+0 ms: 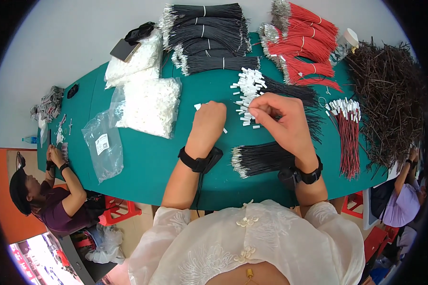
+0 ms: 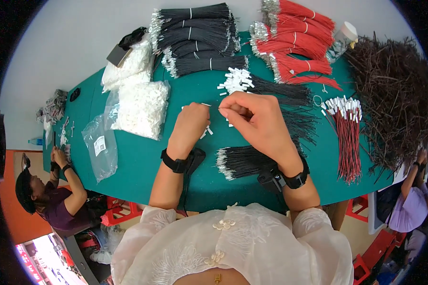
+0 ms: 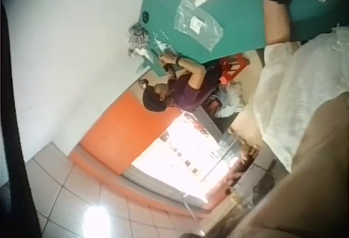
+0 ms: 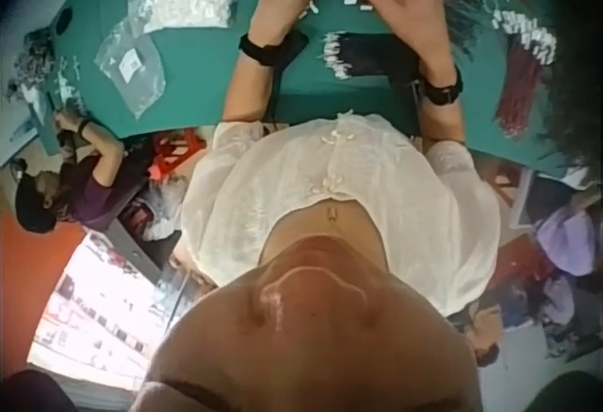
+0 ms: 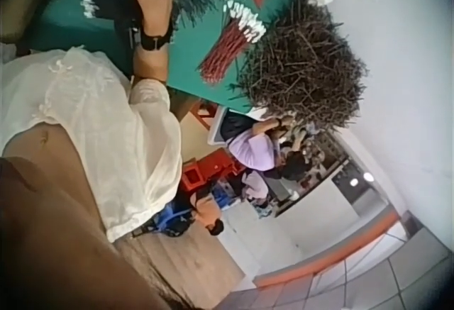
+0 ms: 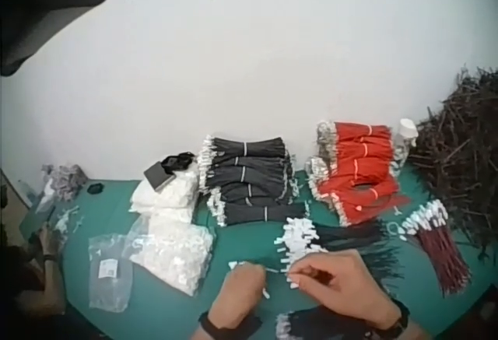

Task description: The person picks up a black wire and a white plastic piece by hand, slides the plastic piece onto the end of the wire, and places the assembled unit onto a pile. This process is repeated with additional wires and plastic pieces.

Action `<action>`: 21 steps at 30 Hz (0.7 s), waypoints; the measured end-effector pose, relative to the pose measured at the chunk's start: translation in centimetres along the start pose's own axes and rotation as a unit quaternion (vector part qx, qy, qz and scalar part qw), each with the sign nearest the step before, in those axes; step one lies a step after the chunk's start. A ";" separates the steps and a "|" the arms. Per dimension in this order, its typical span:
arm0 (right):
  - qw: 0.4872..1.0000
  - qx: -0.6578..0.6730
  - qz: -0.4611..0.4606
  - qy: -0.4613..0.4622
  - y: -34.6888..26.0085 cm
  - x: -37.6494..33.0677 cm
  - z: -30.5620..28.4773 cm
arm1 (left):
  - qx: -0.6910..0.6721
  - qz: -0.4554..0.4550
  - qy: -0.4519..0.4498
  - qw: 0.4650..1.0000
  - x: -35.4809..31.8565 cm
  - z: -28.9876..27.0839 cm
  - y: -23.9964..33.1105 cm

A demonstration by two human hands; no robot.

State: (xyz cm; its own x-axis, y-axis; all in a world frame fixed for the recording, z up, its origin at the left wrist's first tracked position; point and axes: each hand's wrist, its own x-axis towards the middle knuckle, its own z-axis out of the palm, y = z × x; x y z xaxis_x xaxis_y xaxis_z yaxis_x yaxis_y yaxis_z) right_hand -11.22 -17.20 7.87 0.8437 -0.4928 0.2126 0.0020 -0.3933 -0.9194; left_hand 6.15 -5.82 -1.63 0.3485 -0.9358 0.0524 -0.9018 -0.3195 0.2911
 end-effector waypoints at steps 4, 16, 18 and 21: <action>1.000 0.017 0.003 0.003 0.2 0.0 0.0 | 0.019 0.016 -0.006 1.000 -0.2 0.1 0.1; 0.997 0.028 -0.009 0.073 0.4 -0.3 0.0 | -0.532 -0.048 0.008 0.845 0.4 -5.6 0.8; 0.995 0.021 -0.020 0.093 0.1 -0.3 -0.1 | -0.629 -0.053 0.015 0.775 0.2 -6.1 1.4; 0.994 -0.008 -0.021 0.106 -0.3 -0.3 -0.4 | -0.687 -0.063 0.037 0.723 -0.1 -6.7 2.1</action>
State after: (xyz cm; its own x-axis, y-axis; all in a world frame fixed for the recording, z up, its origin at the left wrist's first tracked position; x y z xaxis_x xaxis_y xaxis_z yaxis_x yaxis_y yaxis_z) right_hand -11.68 -17.23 8.22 0.7108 -0.6277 0.3174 0.0247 -0.4287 -0.9031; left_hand 5.90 -5.45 5.39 0.4634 -0.8859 -0.0205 0.2255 0.0955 0.9696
